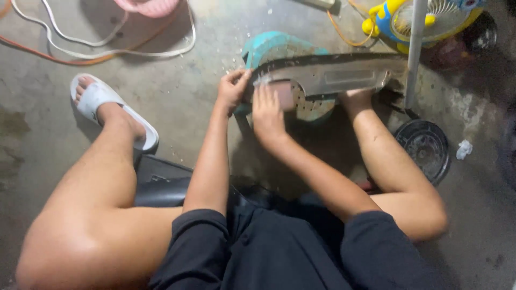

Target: The person sits on the floor and sands a curved metal piece using a sanding block. They hold the metal piece with one hand and rub the sanding block along its surface with the other hand, occasionally adjusting their grip and the position of the piece.

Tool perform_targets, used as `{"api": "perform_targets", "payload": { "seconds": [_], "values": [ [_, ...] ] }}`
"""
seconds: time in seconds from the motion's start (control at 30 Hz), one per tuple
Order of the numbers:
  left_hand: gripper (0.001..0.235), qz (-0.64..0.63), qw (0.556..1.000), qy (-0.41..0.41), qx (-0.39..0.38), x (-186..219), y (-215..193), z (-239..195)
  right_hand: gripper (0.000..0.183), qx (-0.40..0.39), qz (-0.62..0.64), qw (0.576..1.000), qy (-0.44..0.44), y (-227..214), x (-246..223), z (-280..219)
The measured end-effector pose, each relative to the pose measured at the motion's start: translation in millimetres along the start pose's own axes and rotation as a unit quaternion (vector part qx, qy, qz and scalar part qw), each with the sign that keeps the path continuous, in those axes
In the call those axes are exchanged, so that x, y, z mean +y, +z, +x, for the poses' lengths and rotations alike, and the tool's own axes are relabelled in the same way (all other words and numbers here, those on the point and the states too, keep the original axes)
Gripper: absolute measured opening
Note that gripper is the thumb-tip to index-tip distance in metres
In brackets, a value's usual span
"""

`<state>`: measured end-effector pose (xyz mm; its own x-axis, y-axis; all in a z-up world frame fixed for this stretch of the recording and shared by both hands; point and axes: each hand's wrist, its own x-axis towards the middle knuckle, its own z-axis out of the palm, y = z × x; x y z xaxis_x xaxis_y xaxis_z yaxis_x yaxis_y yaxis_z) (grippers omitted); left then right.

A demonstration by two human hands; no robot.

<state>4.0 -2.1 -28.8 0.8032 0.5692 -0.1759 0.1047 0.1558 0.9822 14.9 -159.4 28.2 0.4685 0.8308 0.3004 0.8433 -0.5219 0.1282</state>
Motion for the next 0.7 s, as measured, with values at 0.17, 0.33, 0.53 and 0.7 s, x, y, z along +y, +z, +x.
{"api": "perform_targets", "payload": {
  "seconds": [0.17, 0.33, 0.53, 0.7],
  "values": [
    [0.022, -0.053, 0.997, -0.05, -0.027, 9, 3, -6, 0.052, -0.018, -0.021, 1.0, 0.005, 20, 27, 8],
    [0.026, -0.034, 0.998, -0.044, -0.036, 1, -4, 2, 0.064, -0.02, -0.021, 1.0, -0.008, 5, -3, -5],
    [0.021, -0.062, 0.997, -0.041, -0.029, 13, -2, -11, 0.05, 0.001, -0.033, 0.999, 0.031, 8, 12, 5],
    [0.022, -0.065, 0.996, -0.062, -0.012, 10, 1, -9, 0.048, 0.012, -0.018, 1.0, -0.001, 3, 23, 6]
  ]
}}
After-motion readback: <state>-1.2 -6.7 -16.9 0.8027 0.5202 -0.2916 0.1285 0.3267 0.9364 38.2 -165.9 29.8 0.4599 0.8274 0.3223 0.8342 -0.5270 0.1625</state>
